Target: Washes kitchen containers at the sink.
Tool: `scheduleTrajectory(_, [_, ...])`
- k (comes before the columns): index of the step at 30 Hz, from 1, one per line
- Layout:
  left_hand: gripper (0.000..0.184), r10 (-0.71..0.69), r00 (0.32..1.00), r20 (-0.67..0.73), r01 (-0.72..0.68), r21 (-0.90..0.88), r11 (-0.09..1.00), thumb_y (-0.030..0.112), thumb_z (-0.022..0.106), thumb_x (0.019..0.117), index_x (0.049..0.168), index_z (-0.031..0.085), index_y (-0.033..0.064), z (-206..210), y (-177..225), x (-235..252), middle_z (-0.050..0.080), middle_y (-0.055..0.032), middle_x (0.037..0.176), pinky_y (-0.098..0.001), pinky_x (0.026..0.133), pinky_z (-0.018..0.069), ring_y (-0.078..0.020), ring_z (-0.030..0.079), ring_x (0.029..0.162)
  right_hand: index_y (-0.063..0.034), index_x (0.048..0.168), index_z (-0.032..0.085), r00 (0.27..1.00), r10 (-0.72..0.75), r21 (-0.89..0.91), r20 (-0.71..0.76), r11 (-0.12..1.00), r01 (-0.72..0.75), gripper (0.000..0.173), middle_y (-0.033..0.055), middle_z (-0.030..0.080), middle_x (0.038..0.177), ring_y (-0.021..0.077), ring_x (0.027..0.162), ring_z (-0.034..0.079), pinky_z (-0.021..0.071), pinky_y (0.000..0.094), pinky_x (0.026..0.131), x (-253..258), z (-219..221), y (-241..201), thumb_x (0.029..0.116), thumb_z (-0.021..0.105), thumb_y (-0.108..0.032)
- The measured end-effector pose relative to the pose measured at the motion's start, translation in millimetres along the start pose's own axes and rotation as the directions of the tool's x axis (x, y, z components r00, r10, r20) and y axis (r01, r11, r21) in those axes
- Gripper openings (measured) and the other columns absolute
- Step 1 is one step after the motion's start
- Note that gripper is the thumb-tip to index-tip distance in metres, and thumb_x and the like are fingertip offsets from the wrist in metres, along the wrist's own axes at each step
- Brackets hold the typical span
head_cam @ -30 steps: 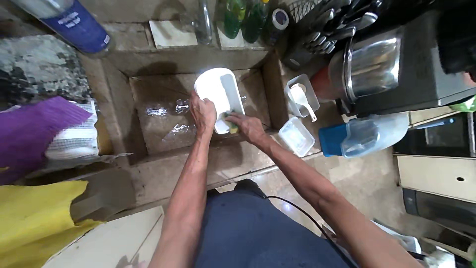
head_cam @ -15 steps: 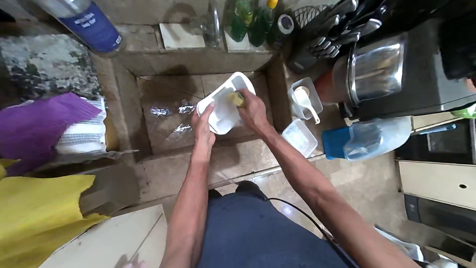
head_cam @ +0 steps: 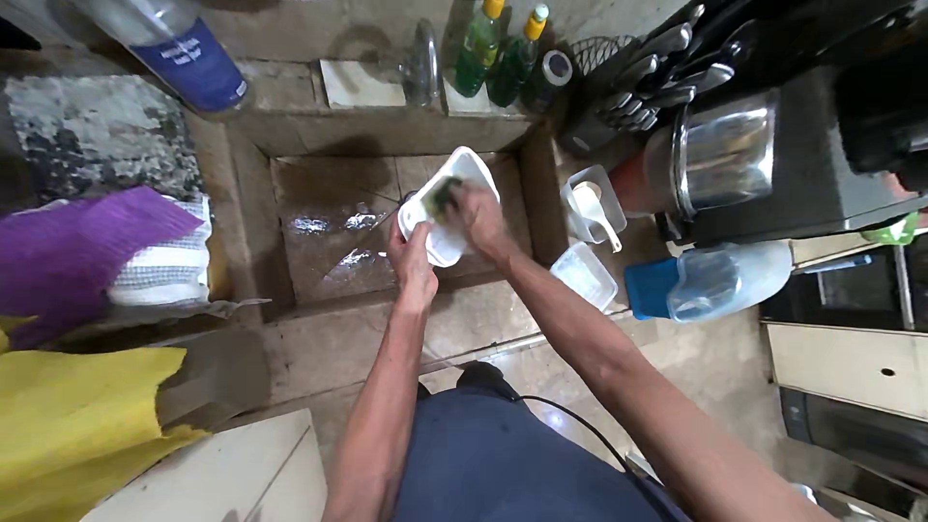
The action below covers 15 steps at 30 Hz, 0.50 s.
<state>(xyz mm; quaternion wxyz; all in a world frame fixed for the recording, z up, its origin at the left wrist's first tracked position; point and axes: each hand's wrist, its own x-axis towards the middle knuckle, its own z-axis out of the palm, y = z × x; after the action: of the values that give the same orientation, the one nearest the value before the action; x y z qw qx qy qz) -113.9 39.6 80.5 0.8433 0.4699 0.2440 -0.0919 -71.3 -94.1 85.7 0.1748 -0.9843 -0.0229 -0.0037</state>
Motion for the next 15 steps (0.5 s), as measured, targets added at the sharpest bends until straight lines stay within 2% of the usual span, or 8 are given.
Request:
scheduleTrajectory(1, [0.059,0.003,1.000,-0.002,-0.003,0.005,1.000,0.011,0.072,0.0907,0.146,0.050,0.0081,0,0,-2,0.064,-0.0175,0.129,-0.0527,0.087,0.0614,-0.0308,0.068,0.110,-0.0055,0.113,0.075,0.997,0.076,0.006,-0.010,0.997,-0.075,0.026,0.0167,0.070,0.110,0.0339,0.101,0.069,0.0579,0.0531,0.087,4,-2,0,0.0944,0.068,-0.022])
scheduleTrajectory(2, [0.062,0.015,1.000,0.005,-0.015,0.012,1.000,0.011,0.073,0.0905,0.148,0.049,0.0081,0,0,-1,0.064,-0.0173,0.131,-0.0522,0.088,0.0614,-0.0306,0.068,0.111,-0.0054,0.111,0.075,0.995,0.092,0.025,-0.023,0.995,-0.092,0.025,0.0159,0.069,0.109,0.0328,0.101,0.069,0.0584,0.0521,0.085,4,-2,-5,0.0938,0.067,-0.022])
scheduleTrajectory(5, [0.064,0.018,0.999,0.031,-0.020,0.054,0.998,0.025,0.078,0.0921,0.148,0.051,0.0095,0,2,4,0.065,-0.0127,0.132,-0.0461,0.095,0.0592,-0.0245,0.067,0.116,-0.0048,0.102,0.076,0.990,-0.117,0.141,-0.073,0.982,0.127,0.017,0.0136,0.072,0.107,0.0296,0.097,0.071,0.0600,0.0487,0.081,-14,8,-25,0.0933,0.070,-0.019])
scheduleTrajectory(7, [0.066,0.018,0.999,0.047,-0.022,0.087,0.996,0.027,0.079,0.0912,0.148,0.051,0.0099,-4,2,4,0.065,-0.0131,0.132,-0.0472,0.094,0.0596,-0.0251,0.067,0.116,-0.0052,0.109,0.077,0.989,-0.126,0.155,-0.077,0.978,0.137,0.021,0.0142,0.072,0.108,0.0302,0.096,0.071,0.0595,0.0494,0.082,-10,7,-12,0.0924,0.071,-0.016])
scheduleTrajectory(9, [0.068,0.069,0.996,0.061,-0.076,0.122,0.990,0.024,0.080,0.0903,0.148,0.050,0.0069,-9,7,2,0.065,-0.0144,0.131,-0.0464,0.095,0.0602,-0.0250,0.068,0.115,-0.0046,0.118,0.074,1.000,-0.008,0.101,-0.022,0.995,0.010,0.028,0.0164,0.071,0.113,0.0328,0.099,0.071,0.0591,0.0520,0.086,-3,-10,4,0.0909,0.070,-0.012])
scheduleTrajectory(10, [0.068,0.087,0.995,0.045,-0.093,0.145,0.985,0.021,0.081,0.0894,0.148,0.051,0.0059,-9,12,3,0.066,-0.0145,0.131,-0.0449,0.095,0.0601,-0.0242,0.068,0.114,-0.0043,0.119,0.073,0.999,0.000,0.104,-0.039,0.995,0.004,0.030,0.0164,0.071,0.112,0.0324,0.097,0.071,0.0591,0.0516,0.084,-4,-20,7,0.0897,0.069,-0.012])
scheduleTrajectory(12, [0.066,0.094,0.996,0.004,-0.092,0.223,0.970,0.016,0.080,0.0872,0.147,0.053,0.0077,-11,21,10,0.066,-0.0141,0.131,-0.0440,0.095,0.0597,-0.0230,0.068,0.113,-0.0060,0.121,0.074,0.979,-0.064,0.167,-0.193,0.981,0.097,0.033,0.0129,0.070,0.104,0.0253,0.089,0.070,0.0598,0.0439,0.077,-22,-35,7,0.0885,0.071,-0.014])
scheduleTrajectory(15, [0.070,0.102,0.994,0.032,-0.105,0.438,0.893,0.005,0.072,0.0819,0.149,0.052,0.0131,-14,37,18,0.063,-0.0124,0.136,-0.0454,0.095,0.0575,-0.0223,0.065,0.117,-0.0096,0.122,0.075,0.884,-0.105,0.199,-0.456,0.956,0.217,0.036,0.0131,0.068,0.104,0.0247,0.095,0.065,0.0571,0.0400,0.079,-40,-47,6,0.0863,0.075,-0.012])
